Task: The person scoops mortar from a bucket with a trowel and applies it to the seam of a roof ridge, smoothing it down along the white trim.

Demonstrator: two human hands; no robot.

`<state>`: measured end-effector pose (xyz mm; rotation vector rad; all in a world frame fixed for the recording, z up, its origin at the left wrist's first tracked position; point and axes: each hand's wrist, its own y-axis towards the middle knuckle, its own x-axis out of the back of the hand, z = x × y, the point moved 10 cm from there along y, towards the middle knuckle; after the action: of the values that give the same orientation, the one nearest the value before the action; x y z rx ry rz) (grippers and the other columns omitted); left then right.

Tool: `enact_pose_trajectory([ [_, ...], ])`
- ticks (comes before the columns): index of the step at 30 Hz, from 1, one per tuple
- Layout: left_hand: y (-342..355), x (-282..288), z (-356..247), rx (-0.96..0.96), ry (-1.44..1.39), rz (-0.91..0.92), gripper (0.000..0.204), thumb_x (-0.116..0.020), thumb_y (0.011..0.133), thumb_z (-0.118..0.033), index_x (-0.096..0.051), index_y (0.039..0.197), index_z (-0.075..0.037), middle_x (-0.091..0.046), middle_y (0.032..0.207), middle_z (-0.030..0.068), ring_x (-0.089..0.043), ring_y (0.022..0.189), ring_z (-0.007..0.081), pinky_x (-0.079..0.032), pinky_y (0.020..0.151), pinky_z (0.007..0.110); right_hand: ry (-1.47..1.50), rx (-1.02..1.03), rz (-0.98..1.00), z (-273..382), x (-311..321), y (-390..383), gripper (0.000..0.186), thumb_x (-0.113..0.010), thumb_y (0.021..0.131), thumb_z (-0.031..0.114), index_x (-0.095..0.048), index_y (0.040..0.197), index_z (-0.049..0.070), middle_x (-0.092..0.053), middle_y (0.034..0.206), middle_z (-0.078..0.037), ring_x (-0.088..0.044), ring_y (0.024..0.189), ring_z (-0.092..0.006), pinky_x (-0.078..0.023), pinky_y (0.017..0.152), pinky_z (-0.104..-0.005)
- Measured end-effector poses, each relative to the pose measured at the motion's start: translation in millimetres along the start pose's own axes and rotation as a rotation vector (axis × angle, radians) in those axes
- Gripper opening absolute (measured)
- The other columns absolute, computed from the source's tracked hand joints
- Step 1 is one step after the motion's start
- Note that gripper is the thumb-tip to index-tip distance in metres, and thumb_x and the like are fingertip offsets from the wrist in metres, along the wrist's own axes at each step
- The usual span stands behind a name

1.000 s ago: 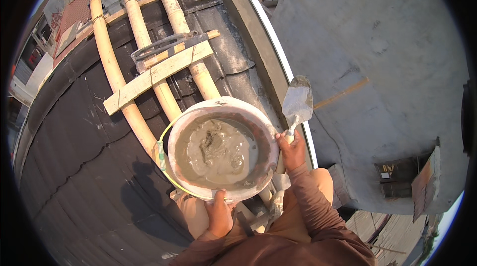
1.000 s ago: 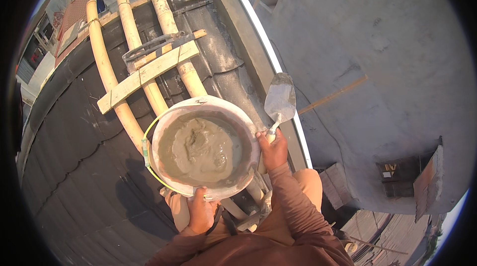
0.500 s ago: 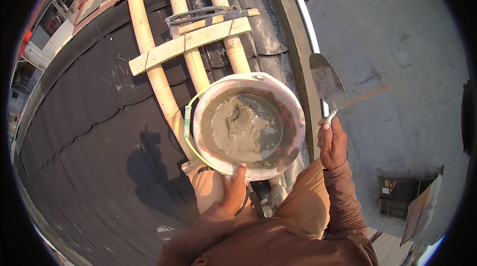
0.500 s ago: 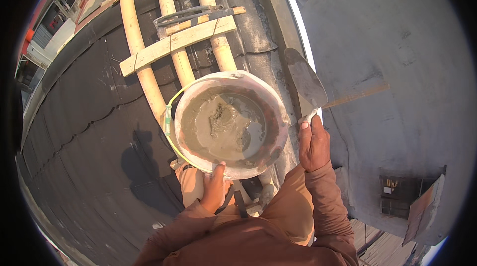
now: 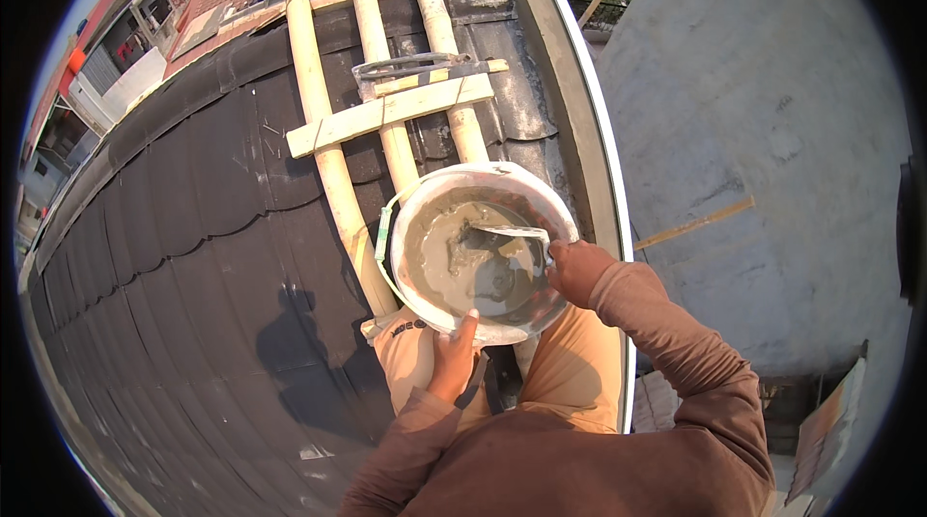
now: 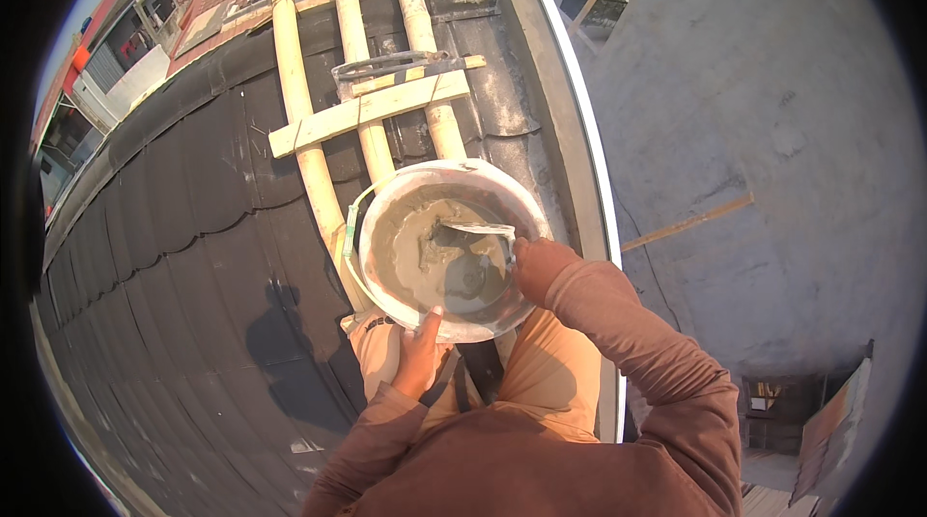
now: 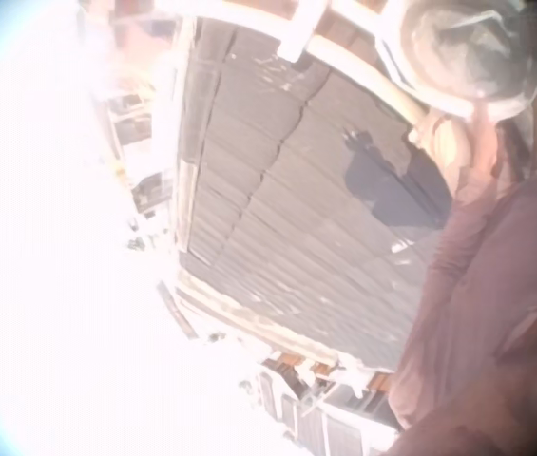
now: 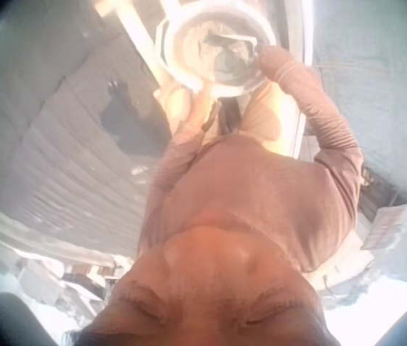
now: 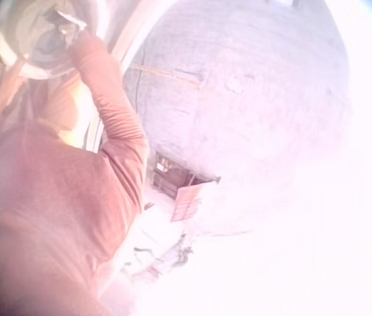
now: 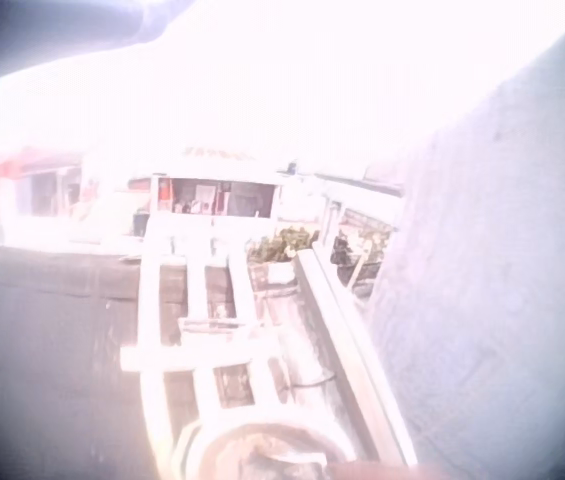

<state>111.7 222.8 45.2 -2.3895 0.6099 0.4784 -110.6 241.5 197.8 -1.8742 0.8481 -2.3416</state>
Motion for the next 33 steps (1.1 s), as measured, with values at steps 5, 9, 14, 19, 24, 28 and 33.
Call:
enact_pose_trajectory([
  [5,1.5,5.0,5.0,0.010,-0.012,0.024,0.025,-0.064,0.103,-0.024,-0.060,0.106,0.001,-0.063,0.097,0.0080,-0.062,0.083,0.0170,-0.050,0.071,0.034,0.010,-0.033,-0.012,10.9,-13.0,41.9,0.033,-0.056,0.096,0.026,-0.064,0.113,-0.001,-0.072,0.100,-0.028,-0.071,0.097,-0.0435,-0.057,0.089,-0.0512],
  [9,-1.6,-3.7,6.1,0.035,-0.099,0.046,0.033,-0.064,0.103,-0.027,-0.059,0.112,0.004,-0.064,0.102,0.0098,-0.064,0.090,0.0166,-0.054,0.075,0.033,0.054,-0.054,-0.092,-1.3,-14.3,42.7,0.035,-0.058,0.096,0.026,-0.061,0.117,-0.001,-0.070,0.108,-0.029,-0.070,0.101,-0.0434,-0.057,0.089,-0.0514],
  [14,0.8,2.8,13.6,0.071,-0.154,0.008,0.040,-0.064,0.103,-0.024,-0.051,0.125,0.005,-0.062,0.115,0.0144,-0.067,0.101,0.0237,-0.058,0.085,0.040,0.120,-0.028,-0.254,4.4,0.0,-2.2,0.028,-0.057,0.100,0.023,-0.053,0.120,0.005,-0.062,0.114,-0.023,-0.069,0.101,-0.0440,-0.058,0.084,-0.0512],
  [19,-5.4,-15.6,-3.4,0.059,-0.177,0.024,0.037,-0.061,0.104,-0.021,-0.050,0.128,0.004,-0.060,0.119,0.0152,-0.066,0.105,0.0268,-0.057,0.088,0.045,0.280,0.025,-0.492,-19.0,14.9,-39.2,0.033,-0.070,0.094,0.024,-0.052,0.116,0.008,-0.059,0.107,-0.019,-0.067,0.094,-0.0431,-0.057,0.078,-0.0507],
  [24,-5.5,-9.0,-8.5,0.039,-0.148,0.045,0.037,-0.060,0.104,-0.021,-0.049,0.132,0.001,-0.057,0.126,0.0129,-0.062,0.112,0.0252,-0.055,0.093,0.044,0.486,-0.025,-0.726,-50.8,22.7,-68.0,0.035,-0.074,0.092,0.018,-0.059,0.122,0.005,-0.059,0.103,-0.018,-0.065,0.090,-0.0423,-0.055,0.075,-0.0491],
  [28,-13.8,-25.8,-23.8,-0.004,-0.155,0.023,0.045,-0.061,0.103,-0.020,-0.045,0.139,0.001,-0.055,0.130,0.0130,-0.059,0.118,0.0253,-0.050,0.102,0.044,0.545,-0.120,-0.817,-114.9,-10.6,-57.9,0.034,-0.075,0.091,0.018,-0.059,0.119,0.004,-0.060,0.103,-0.019,-0.063,0.092,-0.0434,-0.052,0.078,-0.0500],
  [33,-18.5,-25.2,-25.5,0.017,-0.108,-0.002,0.057,-0.061,0.102,-0.020,-0.034,0.149,-0.003,-0.052,0.133,0.0142,-0.058,0.120,0.0280,-0.053,0.099,0.048,0.633,-0.226,-0.791,-189.0,-80.0,-4.6,0.032,-0.077,0.089,0.017,-0.062,0.114,0.001,-0.065,0.105,-0.023,-0.063,0.098,-0.0450,-0.050,0.086,-0.0493],
])
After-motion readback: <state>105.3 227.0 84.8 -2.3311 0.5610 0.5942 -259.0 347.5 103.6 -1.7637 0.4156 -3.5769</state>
